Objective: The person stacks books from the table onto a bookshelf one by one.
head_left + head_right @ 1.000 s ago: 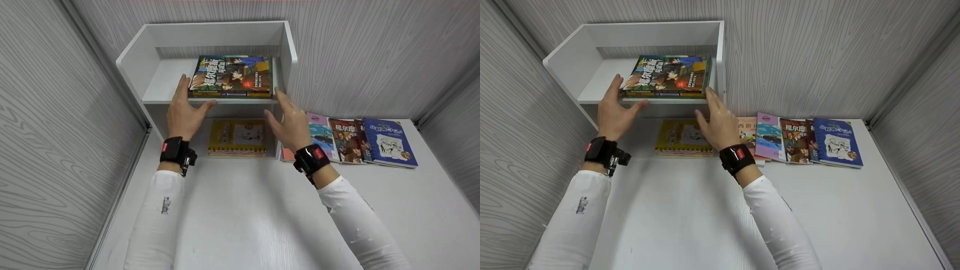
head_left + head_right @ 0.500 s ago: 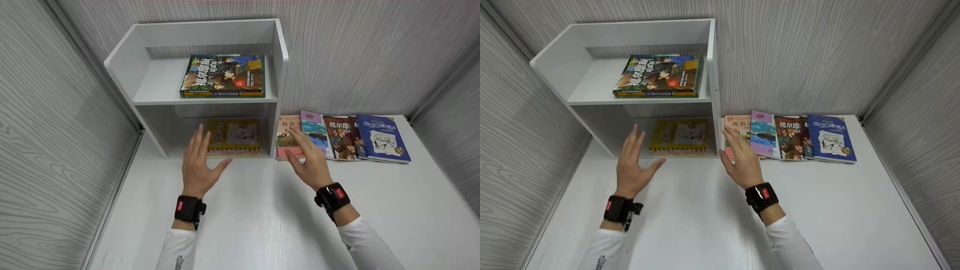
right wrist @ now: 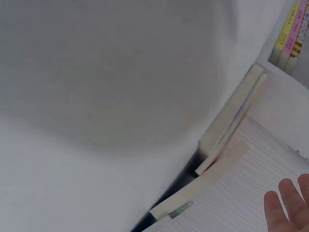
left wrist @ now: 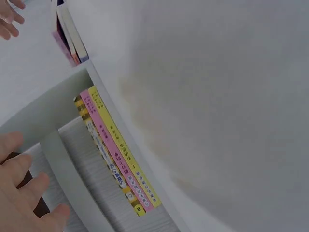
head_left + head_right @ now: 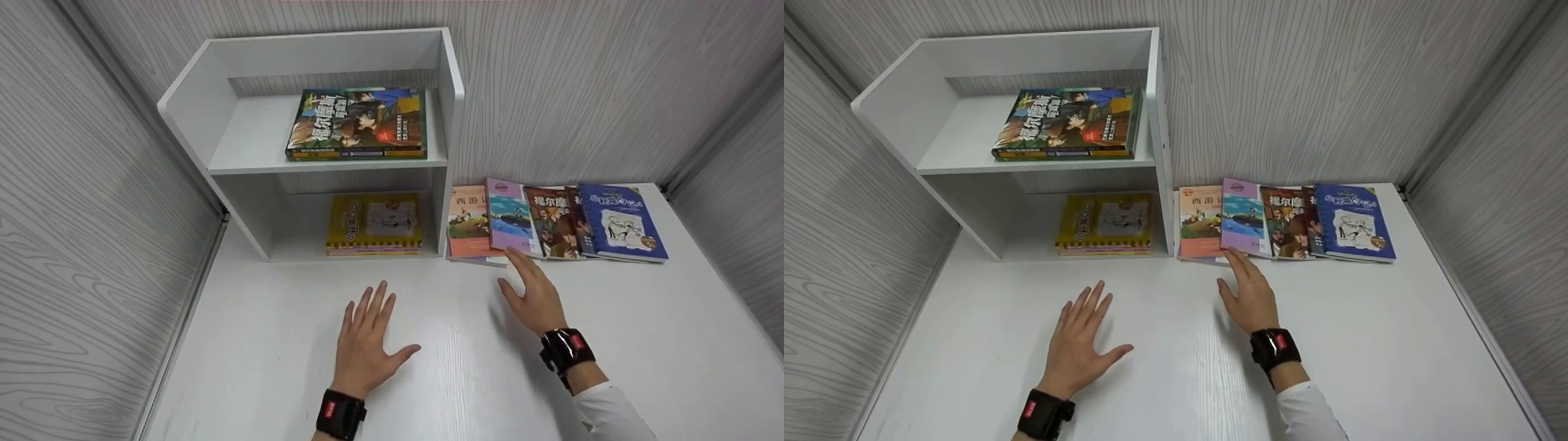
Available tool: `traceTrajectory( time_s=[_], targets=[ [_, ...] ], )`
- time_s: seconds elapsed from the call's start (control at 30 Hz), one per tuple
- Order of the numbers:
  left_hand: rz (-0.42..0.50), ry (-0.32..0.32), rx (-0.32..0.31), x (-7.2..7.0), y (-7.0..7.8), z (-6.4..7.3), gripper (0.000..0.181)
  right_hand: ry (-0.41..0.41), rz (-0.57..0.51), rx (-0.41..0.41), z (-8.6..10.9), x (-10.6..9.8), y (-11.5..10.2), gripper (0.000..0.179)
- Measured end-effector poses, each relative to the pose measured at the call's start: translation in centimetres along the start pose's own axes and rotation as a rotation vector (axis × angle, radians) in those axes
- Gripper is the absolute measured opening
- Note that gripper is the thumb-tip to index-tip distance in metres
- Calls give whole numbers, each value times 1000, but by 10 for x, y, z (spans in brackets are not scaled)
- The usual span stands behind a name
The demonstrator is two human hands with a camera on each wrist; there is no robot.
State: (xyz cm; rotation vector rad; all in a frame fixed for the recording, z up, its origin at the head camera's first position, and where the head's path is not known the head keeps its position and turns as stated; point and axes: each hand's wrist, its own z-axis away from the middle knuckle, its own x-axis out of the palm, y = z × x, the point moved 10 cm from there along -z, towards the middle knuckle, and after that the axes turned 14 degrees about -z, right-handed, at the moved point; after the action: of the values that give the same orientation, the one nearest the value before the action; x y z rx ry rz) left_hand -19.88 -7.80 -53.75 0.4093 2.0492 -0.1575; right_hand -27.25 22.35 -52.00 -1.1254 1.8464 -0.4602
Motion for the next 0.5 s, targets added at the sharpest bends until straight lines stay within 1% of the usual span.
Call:
traceTrajectory(
  time_s=[0.13, 0.27, 0.33, 0.43, 0.5],
  targets=[
    [-47, -62, 44, 9, 16, 5, 102, -9, 35, 80, 4, -12, 29, 59],
    [-112, -107, 91, 15, 27, 7, 102, 33, 96, 156, 4, -39, 61, 56],
    [-115, -112, 109, 16, 30, 7, 103, 66, 145, 191, 2, -56, 77, 56],
    [-138, -107, 135, 15, 35, 8, 103, 101, 225, 276, 1, -82, 103, 59],
    [-153, -99, 146, 15, 37, 8, 103, 96, 283, 350, 2, -97, 120, 63]
  ],
)
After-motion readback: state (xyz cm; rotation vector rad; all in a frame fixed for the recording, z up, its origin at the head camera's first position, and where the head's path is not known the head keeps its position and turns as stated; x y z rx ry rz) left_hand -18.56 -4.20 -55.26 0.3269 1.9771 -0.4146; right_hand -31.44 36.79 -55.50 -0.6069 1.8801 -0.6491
